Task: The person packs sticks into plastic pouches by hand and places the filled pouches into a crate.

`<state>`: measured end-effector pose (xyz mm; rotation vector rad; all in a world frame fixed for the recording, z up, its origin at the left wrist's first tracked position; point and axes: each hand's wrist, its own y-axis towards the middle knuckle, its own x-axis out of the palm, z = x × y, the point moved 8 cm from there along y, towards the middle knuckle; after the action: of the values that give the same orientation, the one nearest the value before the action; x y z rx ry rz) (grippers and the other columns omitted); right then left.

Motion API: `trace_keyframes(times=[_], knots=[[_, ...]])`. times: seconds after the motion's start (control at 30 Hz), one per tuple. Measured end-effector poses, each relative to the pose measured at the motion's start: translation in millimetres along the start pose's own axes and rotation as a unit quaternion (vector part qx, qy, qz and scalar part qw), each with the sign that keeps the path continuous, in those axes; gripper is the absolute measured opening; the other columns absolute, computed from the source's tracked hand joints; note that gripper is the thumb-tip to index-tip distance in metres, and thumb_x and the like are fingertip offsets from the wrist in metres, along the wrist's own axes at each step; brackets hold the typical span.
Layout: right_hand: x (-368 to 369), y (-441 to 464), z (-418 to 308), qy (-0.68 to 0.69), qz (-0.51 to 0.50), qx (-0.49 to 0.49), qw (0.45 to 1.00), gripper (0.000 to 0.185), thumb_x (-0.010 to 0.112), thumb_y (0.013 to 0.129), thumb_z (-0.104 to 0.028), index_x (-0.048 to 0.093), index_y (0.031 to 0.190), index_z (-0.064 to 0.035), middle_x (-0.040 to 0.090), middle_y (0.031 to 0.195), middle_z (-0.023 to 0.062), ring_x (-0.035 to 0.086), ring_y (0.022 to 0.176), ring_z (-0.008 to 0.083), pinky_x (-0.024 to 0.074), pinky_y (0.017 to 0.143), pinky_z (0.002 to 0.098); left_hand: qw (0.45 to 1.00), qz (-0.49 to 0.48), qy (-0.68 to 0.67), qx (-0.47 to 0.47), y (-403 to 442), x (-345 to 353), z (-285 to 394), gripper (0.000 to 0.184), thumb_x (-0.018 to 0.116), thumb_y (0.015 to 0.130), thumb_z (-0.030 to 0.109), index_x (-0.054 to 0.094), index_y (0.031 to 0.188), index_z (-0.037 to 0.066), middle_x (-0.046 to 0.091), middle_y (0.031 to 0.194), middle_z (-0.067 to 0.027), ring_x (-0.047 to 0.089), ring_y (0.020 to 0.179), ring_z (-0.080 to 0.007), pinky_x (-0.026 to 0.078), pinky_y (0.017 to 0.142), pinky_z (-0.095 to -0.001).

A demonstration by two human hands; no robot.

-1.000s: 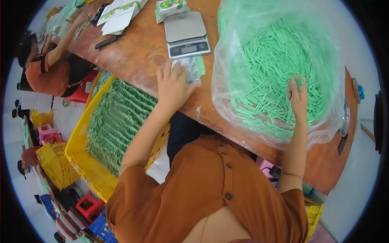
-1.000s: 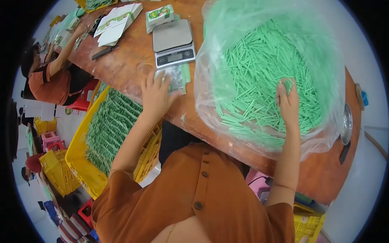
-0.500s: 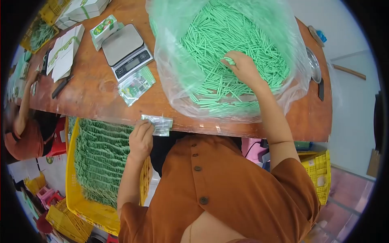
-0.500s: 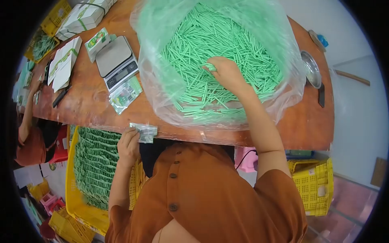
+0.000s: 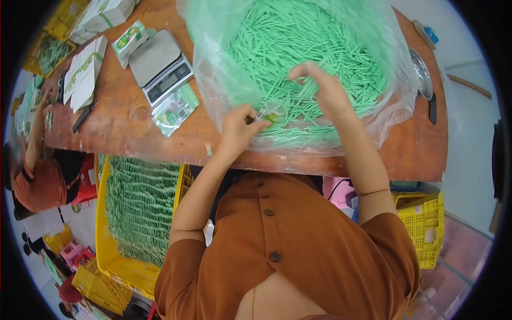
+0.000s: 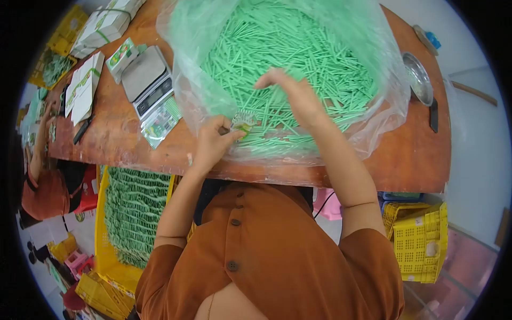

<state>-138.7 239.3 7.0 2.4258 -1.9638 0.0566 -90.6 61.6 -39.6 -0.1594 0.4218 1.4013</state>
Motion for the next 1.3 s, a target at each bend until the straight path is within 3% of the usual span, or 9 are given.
trace_keyframes(times=[0.23, 0.43, 0.57, 0.8, 0.9, 0.97, 1.1, 1.2, 1.3], knots=[[46, 0, -8, -0.036, -0.024, -0.049, 0.998, 0.031, 0.049, 0.087, -0.03, 0.063, 0.087, -0.0016, 0.063, 0.089, 0.0055, 0.054, 0.089, 0.0154, 0.0379, 0.087, 0.0314, 0.993, -0.03, -0.1, -0.053, -1, 20, -17, 0.026, 0.075, 0.067, 0.008, 0.05, 0.068, -0.001, 0.047, 0.061, -0.0031, 0.042, 0.055, -0.01, 0.036, 0.049, -0.0256], [51, -14, 10, -0.153, -0.168, -0.054, 0.972, 0.054, 0.044, 0.088, -0.041, 0.045, 0.125, -0.0015, 0.049, 0.117, 0.0111, 0.044, 0.107, 0.0187, 0.0343, 0.094, 0.0337, 0.968, -0.046, -0.242, -0.04, -7, 18, -16, 0.014, 0.059, 0.084, 0.01, 0.06, 0.084, -0.003, 0.056, 0.072, -0.0002, 0.047, 0.067, -0.0055, 0.04, 0.059, -0.0215], [29, -14, -10, -0.153, -0.086, 0.007, 0.984, 0.02, 0.06, 0.081, -0.011, 0.054, 0.097, -0.0012, 0.057, 0.096, 0.0046, 0.052, 0.089, 0.0132, 0.0408, 0.082, 0.0269, 0.953, 0.008, -0.302, -0.01, 1, 14, -7, 0.021, 0.052, 0.089, 0.013, 0.061, 0.098, -0.004, 0.062, 0.083, -0.0024, 0.051, 0.075, -0.0062, 0.042, 0.067, -0.0208], [66, -15, -84, -0.358, -0.085, -0.234, 0.9, 0.018, 0.068, 0.07, -0.009, 0.064, 0.087, -0.0038, 0.058, 0.087, 0.0084, 0.057, 0.083, 0.0225, 0.0447, 0.07, 0.0299, 0.938, 0.054, -0.343, 0.028, 5, -9, 2, 0.029, 0.053, 0.089, 0.014, 0.056, 0.113, -0.002, 0.064, 0.089, -0.0037, 0.054, 0.081, -0.0072, 0.044, 0.073, -0.0212], [105, -20, -82, -0.533, -0.159, -0.331, 0.762, 0.023, 0.066, 0.064, -0.004, 0.065, 0.087, -0.0055, 0.057, 0.086, 0.0092, 0.055, 0.082, 0.0261, 0.0444, 0.068, 0.0353, 0.917, -0.034, -0.398, 0.004, 5, -10, 11, 0.034, 0.055, 0.088, 0.014, 0.052, 0.117, -0.002, 0.063, 0.095, -0.0064, 0.055, 0.087, -0.0086, 0.046, 0.074, -0.0235], [121, -24, -102, -0.55, -0.155, -0.42, 0.705, 0.031, 0.063, 0.059, 0.003, 0.066, 0.088, -0.0055, 0.058, 0.083, 0.0108, 0.056, 0.077, 0.0275, 0.0447, 0.064, 0.0344, 0.952, 0.001, -0.265, 0.154, -5, -57, 53, 0.048, 0.062, 0.082, 0.02, 0.047, 0.124, 0.001, 0.054, 0.118, -0.012, 0.053, 0.104, -0.0187, 0.044, 0.085, -0.0304], [208, -87, -104, -0.448, -0.327, -0.592, 0.584, 0.028, 0.066, 0.058, 0.007, 0.063, 0.085, 0.0006, 0.056, 0.086, 0.0129, 0.056, 0.074, 0.0295, 0.0453, 0.056, 0.0367, 0.977, 0.034, 0.124, 0.172, -73, -109, 79, 0.013, 0.058, 0.067, 0.006, 0.052, 0.077, 0.003, 0.058, 0.077, -0.0104, 0.056, 0.074, -0.0318, 0.047, 0.061, -0.0396], [239, -98, -87, -0.36, -0.369, -0.551, 0.656, 0.023, 0.067, 0.065, 0.005, 0.062, 0.087, 0.0031, 0.055, 0.097, 0.015, 0.056, 0.078, 0.031, 0.0462, 0.064, 0.0381, 0.954, 0.181, 0.202, 0.127, -165, -178, 59, 0.016, 0.056, 0.067, 0.003, 0.057, 0.082, 0.009, 0.057, 0.078, -0.009, 0.058, 0.072, -0.0285, 0.048, 0.06, -0.0359], [219, -74, -58, -0.372, -0.345, -0.432, 0.746, 0.024, 0.065, 0.067, 0.005, 0.062, 0.09, 0.0014, 0.055, 0.097, 0.0163, 0.056, 0.079, 0.0311, 0.0461, 0.07, 0.0373, 0.807, 0.386, 0.399, -0.201, -317, -294, -5, 0.046, 0.047, 0.067, -0.007, 0.059, 0.106, 0.012, 0.061, 0.103, -0.0101, 0.061, 0.084, -0.0275, 0.051, 0.07, -0.0344]])
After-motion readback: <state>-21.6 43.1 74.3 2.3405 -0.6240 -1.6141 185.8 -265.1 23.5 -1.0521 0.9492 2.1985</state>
